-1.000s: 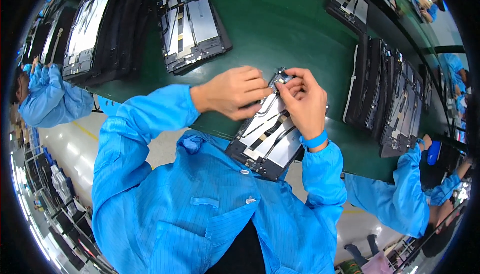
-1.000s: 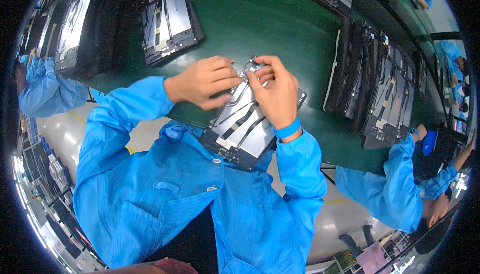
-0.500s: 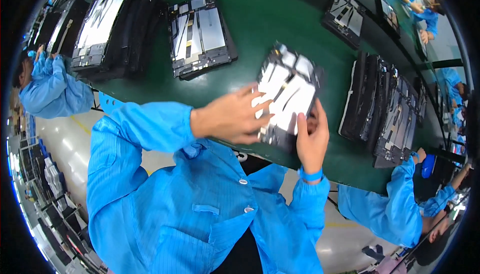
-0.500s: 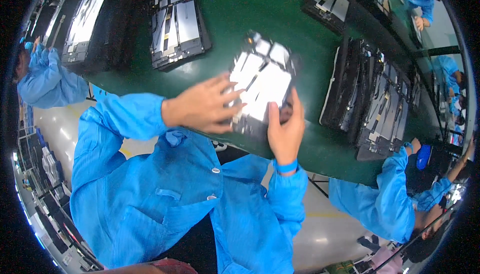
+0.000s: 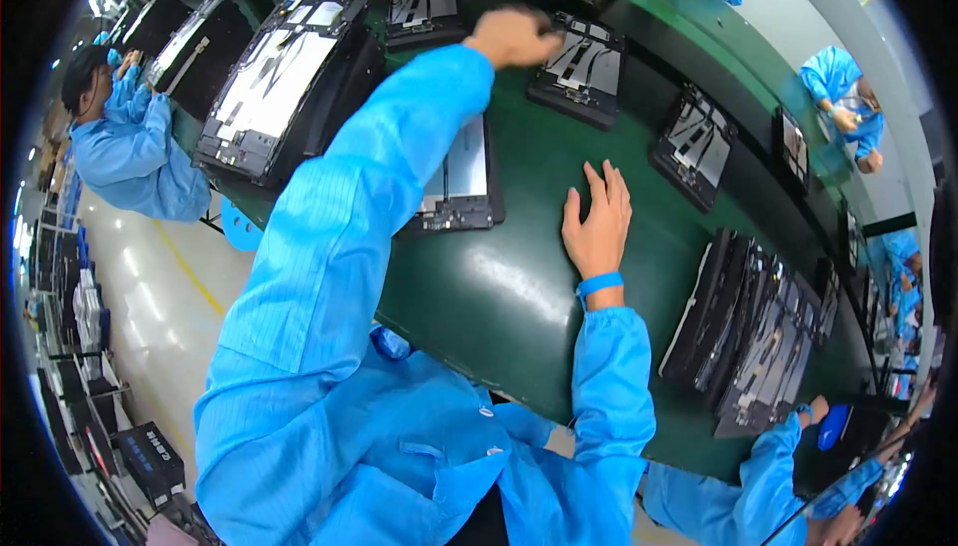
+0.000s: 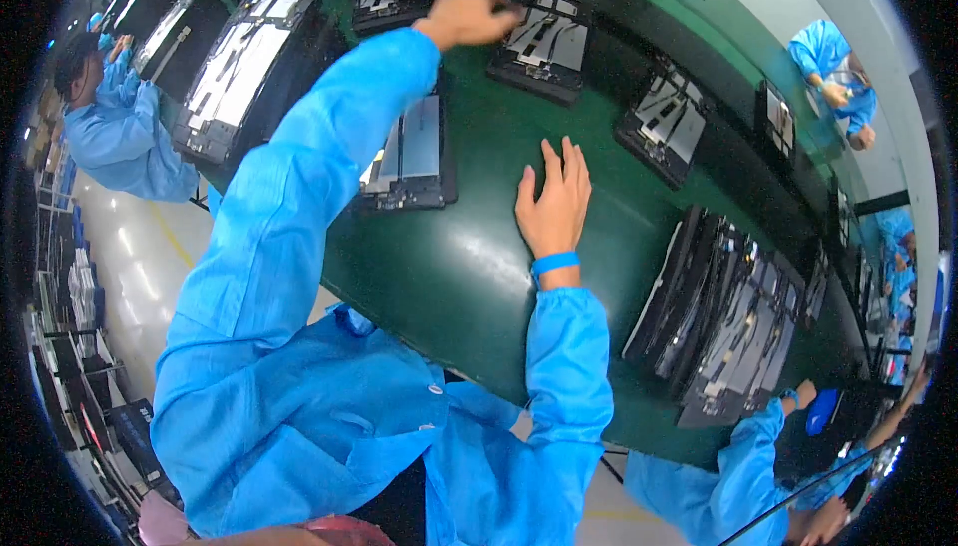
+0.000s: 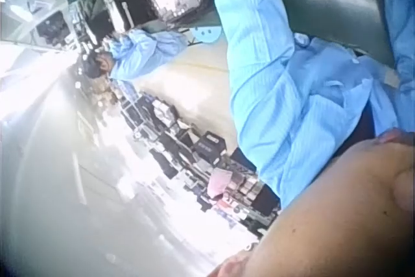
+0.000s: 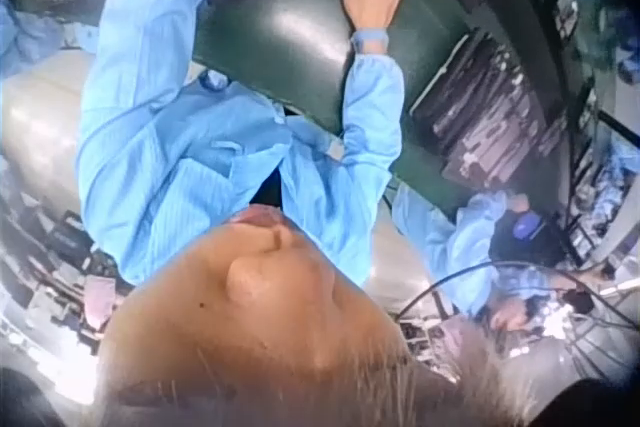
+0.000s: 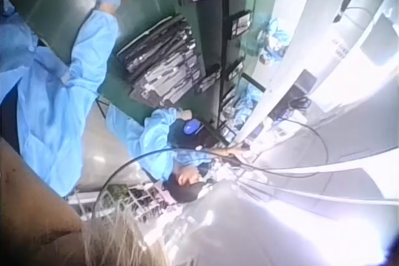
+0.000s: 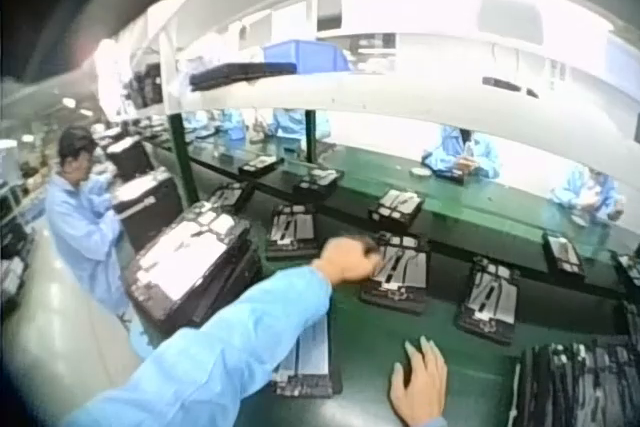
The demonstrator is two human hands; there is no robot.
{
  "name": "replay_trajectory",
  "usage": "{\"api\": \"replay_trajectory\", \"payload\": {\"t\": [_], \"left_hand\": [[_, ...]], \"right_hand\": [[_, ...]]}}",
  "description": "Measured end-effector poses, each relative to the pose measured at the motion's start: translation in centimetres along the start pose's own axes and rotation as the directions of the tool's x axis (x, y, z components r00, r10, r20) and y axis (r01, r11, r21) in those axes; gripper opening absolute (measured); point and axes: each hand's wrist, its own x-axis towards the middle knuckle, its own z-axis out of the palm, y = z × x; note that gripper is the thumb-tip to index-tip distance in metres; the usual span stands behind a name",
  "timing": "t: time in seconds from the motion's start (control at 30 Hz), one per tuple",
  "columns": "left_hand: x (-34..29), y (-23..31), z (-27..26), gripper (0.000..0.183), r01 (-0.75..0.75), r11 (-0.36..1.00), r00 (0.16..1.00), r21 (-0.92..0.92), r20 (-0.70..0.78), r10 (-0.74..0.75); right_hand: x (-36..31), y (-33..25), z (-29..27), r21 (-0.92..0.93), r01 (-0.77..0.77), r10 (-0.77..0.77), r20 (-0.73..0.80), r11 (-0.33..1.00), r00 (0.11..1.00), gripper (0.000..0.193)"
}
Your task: The person assembles electronic tablets on an assembly line by connecting and pressing internal ribbon cables and components into the device chassis by hand, sliding completed units along the conveyor line, and picking up new ones.
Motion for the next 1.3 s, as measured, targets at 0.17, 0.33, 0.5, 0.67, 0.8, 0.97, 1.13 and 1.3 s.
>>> {"api": "replay_trajectory", "payload": {"t": [0.17, 0.33, 0.5, 0.67, 0.8, 0.97, 1.13, 1.3], "left_hand": [[5.1, -22.0, -2.7, 0.089, 0.780, 0.564, 0.583, 0.270, 0.014, -0.813], [8.8, -26.6, 0.3, 0.093, 0.746, 0.665, 0.646, 0.023, 0.214, -0.733], [10.2, -28.5, 1.9, 0.090, 0.760, 0.453, 0.622, -0.467, 0.318, -0.715], [9.9, -29.4, 0.4, 0.089, 0.582, 0.069, 0.603, -0.810, 0.373, -0.705], [10.3, -25.2, -1.0, 0.079, 0.428, -0.081, 0.673, -0.900, 0.377, -0.636], [6.7, -12.8, -2.3, 0.035, 0.262, -0.073, 0.851, -0.962, 0.266, -0.452], [-17.5, 9.3, -5.3, 0.042, 0.427, 0.026, 0.894, -0.904, 0.417, -0.163], [-35.7, 13.6, -2.2, 0.063, 0.597, 0.185, 0.802, -0.780, 0.583, -0.129]], "right_hand": [[0.4, -1.2, -0.2, 0.034, 0.015, -0.016, 0.015, 0.999, 1.000, 0.046], [1.3, -1.0, 0.4, 0.093, -0.006, 0.007, -0.012, 0.996, 1.000, 0.046], [1.3, -0.5, 0.6, 0.116, -0.011, 0.015, -0.037, 0.993, 0.999, 0.045], [1.6, -0.7, 0.5, 0.134, -0.012, 0.019, -0.049, 0.991, 0.999, 0.045], [1.3, 0.1, 0.7, 0.177, -0.010, 0.028, -0.101, 0.984, 0.994, 0.045], [-0.8, -1.4, -2.3, 0.323, 0.083, 0.011, -0.279, 0.943, 0.960, 0.041], [-6.8, -1.2, -12.1, 0.427, 0.013, 0.203, -0.456, 0.904, 0.867, 0.014], [-9.2, -1.9, -19.1, 0.441, -0.057, 0.182, -0.245, 0.896, 0.952, 0.014]]}}
